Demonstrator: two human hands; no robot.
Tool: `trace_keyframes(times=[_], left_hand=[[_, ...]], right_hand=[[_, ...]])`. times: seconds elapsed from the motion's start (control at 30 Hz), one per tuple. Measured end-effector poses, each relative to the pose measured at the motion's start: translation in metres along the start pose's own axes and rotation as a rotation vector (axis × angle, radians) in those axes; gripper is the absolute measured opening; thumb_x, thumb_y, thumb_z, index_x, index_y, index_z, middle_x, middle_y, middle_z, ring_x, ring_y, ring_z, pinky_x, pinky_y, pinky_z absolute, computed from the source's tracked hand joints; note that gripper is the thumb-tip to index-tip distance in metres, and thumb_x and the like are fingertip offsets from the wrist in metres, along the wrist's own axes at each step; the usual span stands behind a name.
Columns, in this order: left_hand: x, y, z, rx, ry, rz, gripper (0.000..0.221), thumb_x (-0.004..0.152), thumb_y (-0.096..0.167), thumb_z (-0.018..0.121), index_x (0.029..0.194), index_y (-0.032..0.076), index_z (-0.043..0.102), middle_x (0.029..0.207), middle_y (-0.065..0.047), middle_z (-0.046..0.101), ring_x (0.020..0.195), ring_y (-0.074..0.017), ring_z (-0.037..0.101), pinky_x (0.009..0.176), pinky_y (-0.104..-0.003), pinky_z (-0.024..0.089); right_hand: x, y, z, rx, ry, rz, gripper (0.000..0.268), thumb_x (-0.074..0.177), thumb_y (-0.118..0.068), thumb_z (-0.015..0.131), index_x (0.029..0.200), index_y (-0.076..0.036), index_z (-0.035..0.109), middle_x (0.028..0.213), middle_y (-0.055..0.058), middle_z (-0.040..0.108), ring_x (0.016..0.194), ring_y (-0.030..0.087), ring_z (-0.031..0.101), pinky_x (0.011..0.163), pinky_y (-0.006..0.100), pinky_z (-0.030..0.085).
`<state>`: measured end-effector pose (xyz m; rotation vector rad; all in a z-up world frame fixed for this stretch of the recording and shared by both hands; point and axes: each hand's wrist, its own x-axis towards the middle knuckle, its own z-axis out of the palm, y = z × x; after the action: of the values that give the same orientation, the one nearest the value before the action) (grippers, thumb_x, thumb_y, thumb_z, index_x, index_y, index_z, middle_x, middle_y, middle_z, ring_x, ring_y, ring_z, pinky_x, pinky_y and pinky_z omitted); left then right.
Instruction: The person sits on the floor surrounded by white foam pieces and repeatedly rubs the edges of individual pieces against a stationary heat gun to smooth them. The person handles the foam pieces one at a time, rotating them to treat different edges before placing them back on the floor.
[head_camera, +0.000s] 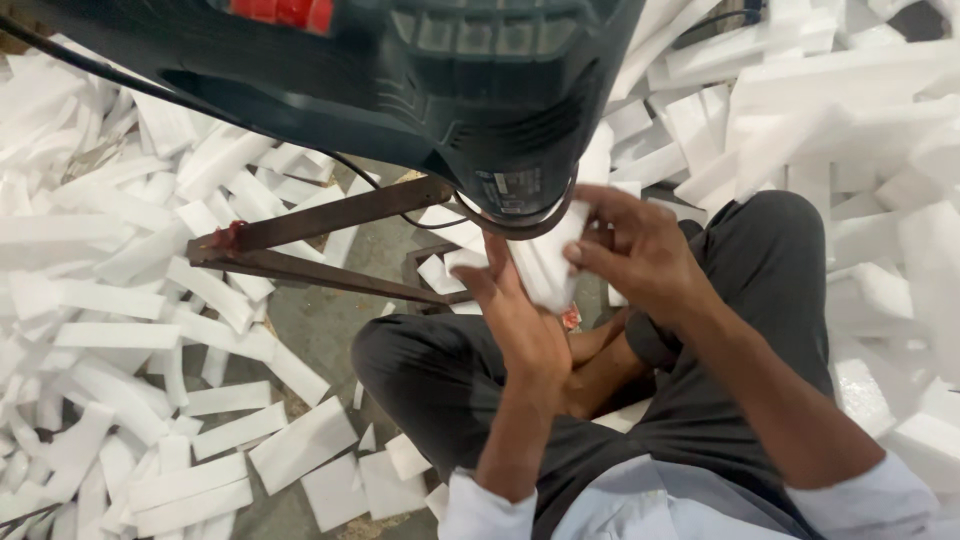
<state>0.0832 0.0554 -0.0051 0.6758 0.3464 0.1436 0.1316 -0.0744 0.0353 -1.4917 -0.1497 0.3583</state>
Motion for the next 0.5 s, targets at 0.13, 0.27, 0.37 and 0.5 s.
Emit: trace_keyframes(times=[0.13, 0.27, 0.37, 0.5], left_hand=[[0.043, -0.01, -0.024, 0.086, -0.071, 0.157, 0.087, 0.101, 0.067, 0.031, 0.162, 0.008, 0.012, 0.168, -0.013, 0.025, 0.151, -0.0268, 0.029, 0.124, -0.044, 0.023], [0.068, -0.033, -0.059, 0.374, -0.073, 0.233, 0.089, 0.098, 0.068, 0.026, 0.162, 0.014, -0.005, 0.173, -0.004, 0.006, 0.159, -0.0167, 0.012, 0.129, -0.036, 0.009], [0.061, -0.052, -0.079, 0.383, -0.129, 0.197, 0.091, 0.102, 0.07, 0.015, 0.167, 0.008, 0.001, 0.175, -0.009, 0.006, 0.158, -0.0229, 0.011, 0.128, -0.039, 0.008], [0.025, -0.065, -0.089, 0.311, -0.162, 0.093, 0.09, 0.103, 0.065, 0.011, 0.17, 0.004, 0.008, 0.173, -0.02, 0.015, 0.152, -0.0376, 0.021, 0.124, -0.049, 0.018]], right_hand=[[0.04, 0.006, 0.002, 0.092, -0.034, -0.109, 0.04, 0.09, -0.002, 0.075, 0.127, 0.004, 0.065, 0.112, 0.005, 0.073, 0.094, 0.008, 0.069, 0.082, 0.025, 0.061], [0.05, 0.013, 0.004, -0.226, 0.04, -0.168, 0.035, 0.092, 0.002, 0.083, 0.124, 0.007, 0.07, 0.093, 0.013, 0.067, 0.077, 0.011, 0.052, 0.065, 0.029, 0.044], [0.034, 0.021, 0.011, -0.116, 0.021, -0.145, 0.039, 0.088, -0.001, 0.073, 0.125, 0.003, 0.065, 0.106, 0.003, 0.075, 0.086, 0.006, 0.074, 0.072, 0.023, 0.061], [0.002, 0.035, 0.012, -0.199, 0.043, -0.05, 0.05, 0.085, -0.002, 0.076, 0.133, 0.002, 0.06, 0.094, 0.003, 0.074, 0.08, 0.006, 0.07, 0.067, 0.022, 0.058]])
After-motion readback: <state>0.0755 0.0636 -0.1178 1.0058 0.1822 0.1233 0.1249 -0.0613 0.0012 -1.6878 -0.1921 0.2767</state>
